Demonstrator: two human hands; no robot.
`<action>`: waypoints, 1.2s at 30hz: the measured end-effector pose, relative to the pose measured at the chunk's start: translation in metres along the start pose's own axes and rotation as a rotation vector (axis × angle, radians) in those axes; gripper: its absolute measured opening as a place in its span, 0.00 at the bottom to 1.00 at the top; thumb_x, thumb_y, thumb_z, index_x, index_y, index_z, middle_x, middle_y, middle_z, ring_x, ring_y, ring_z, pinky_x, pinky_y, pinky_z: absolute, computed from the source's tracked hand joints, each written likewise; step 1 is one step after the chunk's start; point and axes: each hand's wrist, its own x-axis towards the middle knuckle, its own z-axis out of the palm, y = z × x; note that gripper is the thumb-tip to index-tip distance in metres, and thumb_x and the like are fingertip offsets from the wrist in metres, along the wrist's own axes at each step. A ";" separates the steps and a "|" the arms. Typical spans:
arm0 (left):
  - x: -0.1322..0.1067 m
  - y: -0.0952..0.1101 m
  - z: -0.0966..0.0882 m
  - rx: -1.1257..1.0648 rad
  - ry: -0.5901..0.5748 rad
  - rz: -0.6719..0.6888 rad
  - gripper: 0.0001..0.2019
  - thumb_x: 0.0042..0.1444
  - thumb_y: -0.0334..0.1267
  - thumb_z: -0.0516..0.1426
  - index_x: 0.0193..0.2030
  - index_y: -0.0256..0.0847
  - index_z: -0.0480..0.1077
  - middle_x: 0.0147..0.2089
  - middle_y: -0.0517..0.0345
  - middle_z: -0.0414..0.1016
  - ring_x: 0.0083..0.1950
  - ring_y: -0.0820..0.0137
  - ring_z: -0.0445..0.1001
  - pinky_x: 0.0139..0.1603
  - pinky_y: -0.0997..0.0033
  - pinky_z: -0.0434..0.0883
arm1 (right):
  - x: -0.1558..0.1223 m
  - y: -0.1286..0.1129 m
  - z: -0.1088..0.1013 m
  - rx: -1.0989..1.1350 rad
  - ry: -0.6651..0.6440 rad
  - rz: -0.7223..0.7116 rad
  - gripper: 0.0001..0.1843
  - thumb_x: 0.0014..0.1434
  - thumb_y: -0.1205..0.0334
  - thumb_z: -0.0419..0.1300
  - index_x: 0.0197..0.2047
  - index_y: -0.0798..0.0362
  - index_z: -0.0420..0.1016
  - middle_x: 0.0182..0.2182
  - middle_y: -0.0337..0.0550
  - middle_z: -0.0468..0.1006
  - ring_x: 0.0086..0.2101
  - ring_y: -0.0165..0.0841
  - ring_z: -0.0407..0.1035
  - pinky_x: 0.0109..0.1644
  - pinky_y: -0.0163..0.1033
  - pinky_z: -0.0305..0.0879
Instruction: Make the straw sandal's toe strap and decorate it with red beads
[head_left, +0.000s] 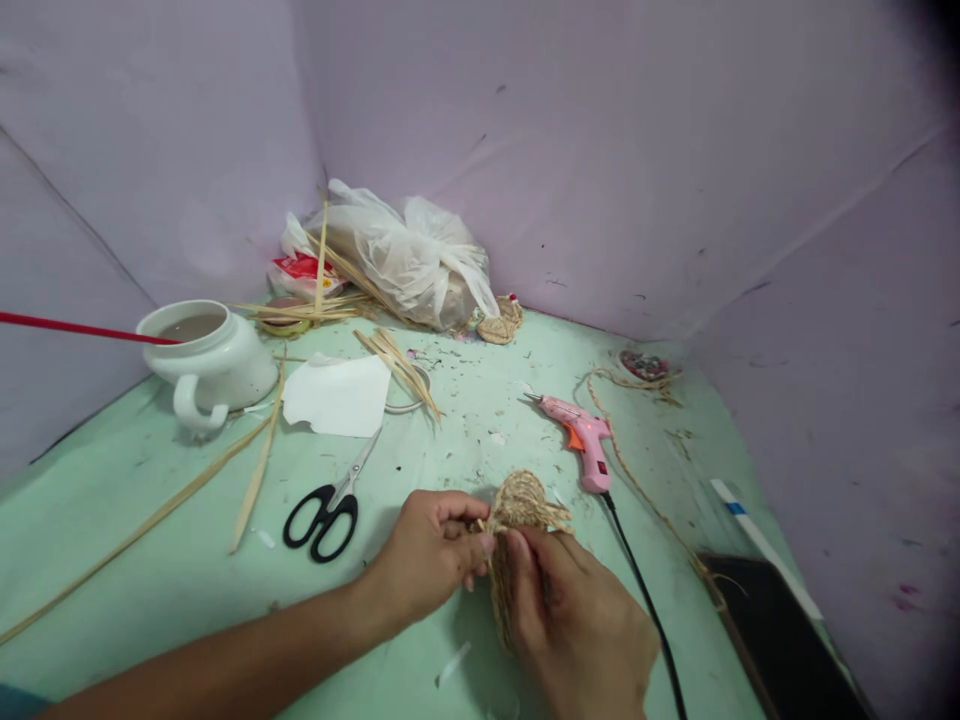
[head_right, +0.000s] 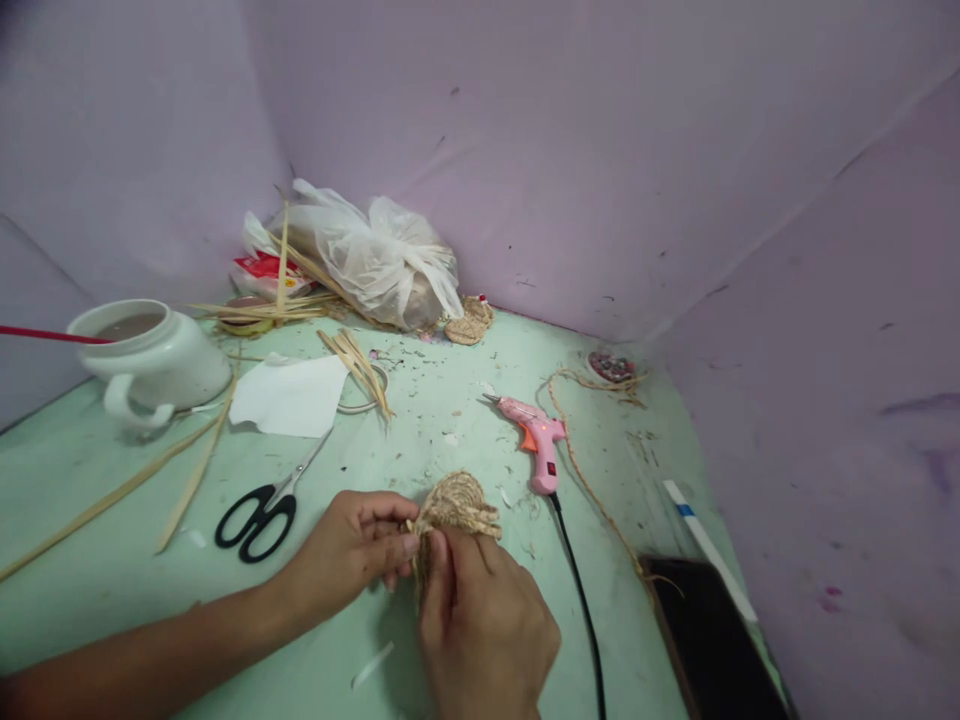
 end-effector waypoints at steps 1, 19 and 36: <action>0.000 -0.001 0.000 -0.006 0.003 0.005 0.11 0.34 0.35 0.62 0.28 0.34 0.70 0.14 0.65 0.67 0.17 0.76 0.64 0.18 0.76 0.63 | 0.000 0.000 0.000 0.036 -0.017 0.027 0.19 0.61 0.56 0.47 0.30 0.49 0.77 0.22 0.40 0.77 0.21 0.33 0.68 0.25 0.36 0.52; 0.006 -0.001 -0.005 0.159 -0.180 -0.025 0.07 0.45 0.34 0.53 0.25 0.35 0.71 0.14 0.65 0.63 0.14 0.79 0.58 0.17 0.79 0.58 | 0.000 -0.002 0.005 -0.052 0.006 -0.024 0.17 0.62 0.58 0.45 0.31 0.50 0.73 0.24 0.40 0.76 0.22 0.33 0.65 0.27 0.37 0.51; 0.012 -0.005 -0.019 1.016 -0.048 0.368 0.08 0.44 0.26 0.49 0.21 0.39 0.65 0.25 0.59 0.70 0.30 0.70 0.69 0.31 0.74 0.61 | 0.025 0.031 -0.011 -0.005 -0.042 -0.457 0.13 0.60 0.63 0.51 0.28 0.50 0.74 0.23 0.40 0.76 0.25 0.35 0.62 0.32 0.40 0.47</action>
